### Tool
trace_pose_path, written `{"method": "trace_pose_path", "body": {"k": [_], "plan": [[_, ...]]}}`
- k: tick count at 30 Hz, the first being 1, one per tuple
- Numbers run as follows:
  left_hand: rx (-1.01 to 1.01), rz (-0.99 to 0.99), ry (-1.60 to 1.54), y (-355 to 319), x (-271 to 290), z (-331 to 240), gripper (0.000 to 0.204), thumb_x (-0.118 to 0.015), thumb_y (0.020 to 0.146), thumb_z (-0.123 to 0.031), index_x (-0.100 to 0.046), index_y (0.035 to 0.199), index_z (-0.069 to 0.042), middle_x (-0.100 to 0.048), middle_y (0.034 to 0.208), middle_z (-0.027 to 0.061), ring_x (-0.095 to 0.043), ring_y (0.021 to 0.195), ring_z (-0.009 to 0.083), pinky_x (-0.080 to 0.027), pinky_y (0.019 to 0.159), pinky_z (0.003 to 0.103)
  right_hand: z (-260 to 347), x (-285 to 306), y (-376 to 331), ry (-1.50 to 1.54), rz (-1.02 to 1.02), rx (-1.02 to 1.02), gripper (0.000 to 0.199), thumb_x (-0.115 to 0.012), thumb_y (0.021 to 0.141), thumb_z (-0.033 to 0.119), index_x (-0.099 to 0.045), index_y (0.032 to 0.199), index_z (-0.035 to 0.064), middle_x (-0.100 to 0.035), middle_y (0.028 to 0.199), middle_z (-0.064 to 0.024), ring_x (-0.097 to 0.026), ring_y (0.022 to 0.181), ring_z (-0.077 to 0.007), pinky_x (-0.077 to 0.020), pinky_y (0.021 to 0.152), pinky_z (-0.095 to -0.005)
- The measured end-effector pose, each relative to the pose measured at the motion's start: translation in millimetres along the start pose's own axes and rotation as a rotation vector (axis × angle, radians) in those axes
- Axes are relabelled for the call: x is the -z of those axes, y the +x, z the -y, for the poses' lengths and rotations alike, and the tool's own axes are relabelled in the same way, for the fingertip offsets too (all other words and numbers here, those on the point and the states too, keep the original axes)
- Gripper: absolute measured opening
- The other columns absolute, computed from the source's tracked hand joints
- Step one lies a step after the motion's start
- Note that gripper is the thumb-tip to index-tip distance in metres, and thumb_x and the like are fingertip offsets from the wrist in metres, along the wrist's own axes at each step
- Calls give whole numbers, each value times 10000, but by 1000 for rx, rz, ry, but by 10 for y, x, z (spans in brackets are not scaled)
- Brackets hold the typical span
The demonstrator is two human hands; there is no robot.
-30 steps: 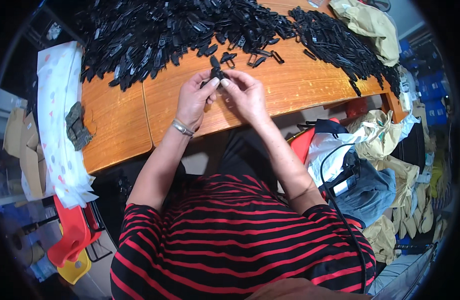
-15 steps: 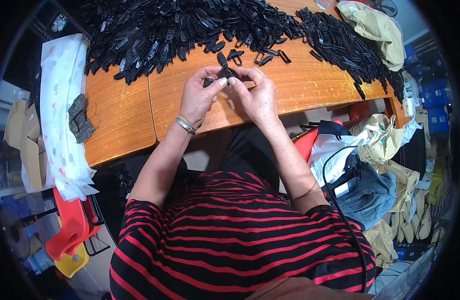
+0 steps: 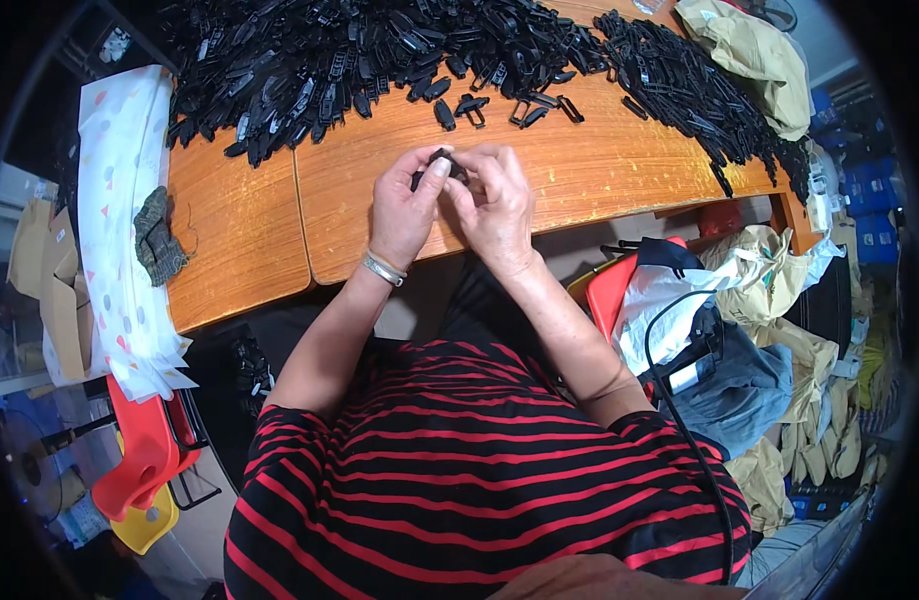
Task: Assembling small black plastic clips on a workbench.
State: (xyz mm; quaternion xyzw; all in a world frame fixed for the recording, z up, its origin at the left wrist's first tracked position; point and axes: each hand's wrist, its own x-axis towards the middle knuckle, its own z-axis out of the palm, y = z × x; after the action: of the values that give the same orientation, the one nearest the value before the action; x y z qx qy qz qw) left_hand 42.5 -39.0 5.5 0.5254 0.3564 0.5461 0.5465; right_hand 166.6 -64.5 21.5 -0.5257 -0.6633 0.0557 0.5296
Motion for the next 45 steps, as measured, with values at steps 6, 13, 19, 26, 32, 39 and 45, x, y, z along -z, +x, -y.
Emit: {"method": "trace_pose_path", "body": {"k": [6,13,19,26,32,39,45], "plan": [[213,143,-174,-13,67,-183,272,-471,1005,-287,-588,920,-57,-620,773,2,-551,615,39,-424,508,157,32,-62,-132,330,308,-332,473,-745,775,80,-513,1181,6,-572,975,-142,-591,883,-201,-496,686,-297],[261,133,-290,-136,322,-417,292,-464,1006,-290,-595,909,-49,-616,736,16,-547,563,48,-433,470,169,341,-230,-128,379,175,-157,457,-760,753,172,-537,1120,18,-585,949,-144,-631,830,-296,-508,689,-372],[519,183,415,-678,1231,-1042,263,-513,975,-256,-620,875,-37,-606,705,12,-557,618,81,-412,533,213,265,-182,-39,385,647,33,386,-767,784,214,-611,1081,23,-630,834,-57,-608,729,-109,-502,627,-270],[143,98,1432,-1375,2041,-1590,174,-633,866,-114,-658,972,22,-668,823,101,-633,783,202,-485,758,291,-616,-7,631,-318,250,-111,246,-722,803,213,-676,968,36,-657,870,-159,-655,771,-280,-522,715,-369],[-64,147,1130,-470,1359,-1099,179,-659,849,-124,-653,973,4,-673,863,121,-658,784,242,-506,726,311,-649,-192,803,-620,392,-201,315,-744,767,295,-662,920,32,-640,935,-167,-645,840,-335,-510,727,-432],[-641,291,1214,707,387,-305,206,-650,801,-78,-643,1007,-83,-604,1001,69,-589,960,250,-510,767,341,-733,-64,851,-558,529,-113,261,-690,787,222,-650,919,1,-647,942,-216,-650,849,-363,-526,758,-433],[-655,397,1402,1033,196,-14,241,-675,763,-66,-642,997,-110,-593,1024,41,-591,964,245,-523,779,345,-581,233,1006,-479,561,-56,235,-611,823,201,-703,976,48,-674,919,-191,-650,879,-355,-516,805,-432]]}}
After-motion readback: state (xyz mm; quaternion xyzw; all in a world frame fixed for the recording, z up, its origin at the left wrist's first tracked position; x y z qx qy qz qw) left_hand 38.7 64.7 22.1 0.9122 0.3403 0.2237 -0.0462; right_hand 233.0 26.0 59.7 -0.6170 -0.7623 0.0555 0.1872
